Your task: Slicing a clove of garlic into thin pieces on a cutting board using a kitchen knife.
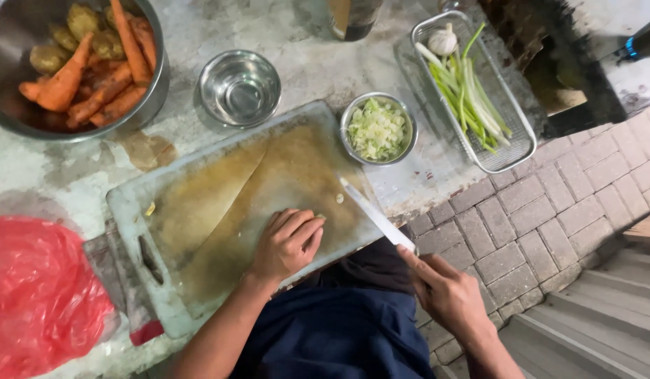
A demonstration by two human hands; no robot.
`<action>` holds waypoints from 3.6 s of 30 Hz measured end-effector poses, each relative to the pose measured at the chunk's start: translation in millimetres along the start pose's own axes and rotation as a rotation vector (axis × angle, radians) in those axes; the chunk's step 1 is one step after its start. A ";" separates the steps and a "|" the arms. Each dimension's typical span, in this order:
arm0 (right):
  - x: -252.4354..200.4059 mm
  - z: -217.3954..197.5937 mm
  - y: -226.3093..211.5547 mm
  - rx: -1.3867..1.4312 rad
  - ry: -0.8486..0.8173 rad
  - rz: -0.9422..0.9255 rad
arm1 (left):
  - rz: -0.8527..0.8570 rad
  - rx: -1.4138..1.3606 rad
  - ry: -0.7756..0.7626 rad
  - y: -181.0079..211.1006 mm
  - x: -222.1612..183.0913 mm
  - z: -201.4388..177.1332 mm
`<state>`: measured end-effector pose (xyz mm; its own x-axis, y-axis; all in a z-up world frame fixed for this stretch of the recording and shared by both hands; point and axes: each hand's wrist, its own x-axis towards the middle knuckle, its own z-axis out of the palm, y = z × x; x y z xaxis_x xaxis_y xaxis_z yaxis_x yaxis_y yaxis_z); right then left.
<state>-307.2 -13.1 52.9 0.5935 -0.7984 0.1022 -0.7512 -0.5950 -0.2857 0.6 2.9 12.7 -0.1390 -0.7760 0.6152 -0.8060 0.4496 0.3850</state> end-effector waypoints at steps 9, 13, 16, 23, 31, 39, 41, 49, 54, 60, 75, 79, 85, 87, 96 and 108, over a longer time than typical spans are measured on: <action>6.0 -11.2 13.1 -0.153 0.086 0.050 | 0.046 0.105 -0.133 3.2 49.8 14.2; 11.8 -14.9 17.0 -0.175 0.155 0.002 | 0.106 0.115 -0.215 3.7 82.1 42.6; 14.0 -19.3 19.1 -0.185 0.173 0.056 | 0.190 0.114 -0.254 -3.5 98.8 59.8; 8.9 -26.8 34.4 -0.219 0.155 0.156 | 0.223 0.194 -0.302 -33.6 123.2 86.8; -21.8 -41.0 47.5 -0.188 0.110 0.229 | 0.060 0.289 -0.562 -72.6 131.0 92.6; -53.8 -12.7 51.0 0.415 0.228 0.363 | 0.098 0.203 -0.559 -45.4 75.8 55.4; -49.9 -10.6 46.8 0.464 0.212 0.353 | 0.066 0.186 -0.620 -43.3 70.3 53.3; -48.2 -8.5 42.6 0.507 0.171 0.356 | 0.073 0.102 -0.748 -42.3 78.0 45.4; -53.6 -5.9 42.2 0.455 0.136 0.393 | 0.097 0.029 -0.818 -44.3 82.9 36.6; -53.2 4.5 40.4 0.597 -0.001 0.577 | 0.071 -0.088 -0.687 -62.7 67.9 53.2; -66.1 38.2 24.5 1.543 -0.252 0.681 | -0.215 -0.226 -0.600 -60.7 57.6 71.8; -57.3 41.5 18.1 1.551 -0.276 0.695 | -0.217 -0.239 -0.597 -60.2 59.2 70.3; -53.4 43.6 18.1 1.629 -0.250 0.600 | -0.216 -0.244 -0.595 -57.8 63.0 68.4; -53.6 41.9 19.9 1.613 -0.197 0.487 | -0.221 -0.282 -0.585 -56.6 67.7 68.4; -23.9 15.1 36.4 1.471 -0.002 0.421 | -0.071 -0.355 -0.382 -63.3 151.2 85.9; -40.3 -4.9 43.7 1.289 -0.014 0.586 | -0.087 -0.195 -0.372 -67.1 161.4 75.7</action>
<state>-365.4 -7.4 40.9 0.3010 -0.8907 -0.3407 -0.1042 0.3244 -0.9402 -11.4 -185.9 34.1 -0.3023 -0.9054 0.2982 -0.7050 0.4229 0.5693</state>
